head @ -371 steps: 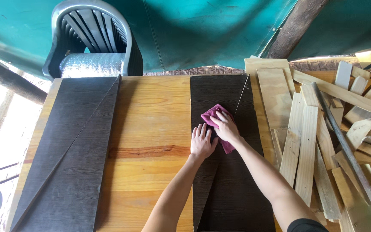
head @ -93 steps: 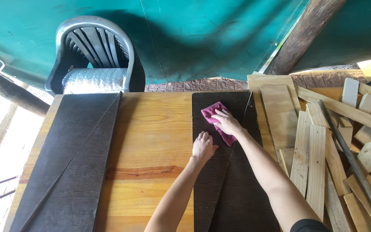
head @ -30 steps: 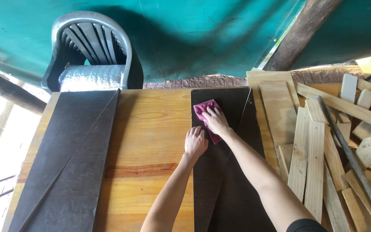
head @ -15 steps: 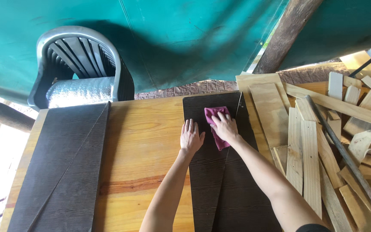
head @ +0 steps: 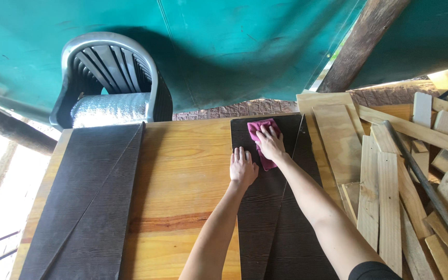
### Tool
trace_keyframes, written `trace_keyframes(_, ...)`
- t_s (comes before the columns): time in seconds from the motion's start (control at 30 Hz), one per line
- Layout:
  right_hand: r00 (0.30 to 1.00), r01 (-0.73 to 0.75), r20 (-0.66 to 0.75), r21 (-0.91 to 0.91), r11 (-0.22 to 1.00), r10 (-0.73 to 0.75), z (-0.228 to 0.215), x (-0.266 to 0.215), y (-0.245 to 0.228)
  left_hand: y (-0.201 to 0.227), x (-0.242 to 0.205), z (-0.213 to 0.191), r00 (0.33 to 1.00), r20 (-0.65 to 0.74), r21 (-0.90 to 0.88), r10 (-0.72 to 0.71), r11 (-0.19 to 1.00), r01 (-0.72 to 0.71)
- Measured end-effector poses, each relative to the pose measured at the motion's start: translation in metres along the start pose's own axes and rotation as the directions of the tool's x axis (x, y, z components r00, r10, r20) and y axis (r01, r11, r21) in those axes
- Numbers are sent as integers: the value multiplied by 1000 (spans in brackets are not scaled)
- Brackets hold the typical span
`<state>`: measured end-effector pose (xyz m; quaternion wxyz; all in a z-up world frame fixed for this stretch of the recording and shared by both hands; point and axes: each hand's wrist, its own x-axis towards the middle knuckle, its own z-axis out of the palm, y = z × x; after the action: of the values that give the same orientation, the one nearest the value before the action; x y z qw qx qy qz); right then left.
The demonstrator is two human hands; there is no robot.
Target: The person wipes a dark triangular wooden piece on a workbench using a pink cloth. They move the piece aside and continue wiping another triangular section of the same board. The person handles the wood and cloth throughout the clip.
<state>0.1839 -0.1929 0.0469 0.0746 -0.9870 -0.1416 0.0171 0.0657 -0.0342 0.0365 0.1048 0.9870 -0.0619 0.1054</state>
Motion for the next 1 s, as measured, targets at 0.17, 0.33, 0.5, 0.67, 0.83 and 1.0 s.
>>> trace_keyframes(0.17,995,100,5,1,995,-100,-10,-4,-20,-8,5,7,999,-22,16,34,999,-34)
trace_keyframes(0.33,985,174,8,-22,984,-174,-3,-21,-9,-9,3,5,983,-163,0,90,996,-91)
trace_keyframes(0.5,990,142,-13,-59,988,-143,-1,-23,1,-7,-3,13,975,-208,-10,77,997,-81)
trace_keyframes(0.67,998,56,15,-25,998,-55,4,10,-8,-8,-3,11,965,-250,-42,76,995,-89)
trace_keyframes(0.83,995,30,98,11,999,-31,-19,32,-45,-9,-5,10,958,-276,-70,75,993,-98)
trace_keyframes(1.0,973,176,148,16,984,-176,-2,47,-56,-11,-5,8,923,-379,-70,73,992,-107)
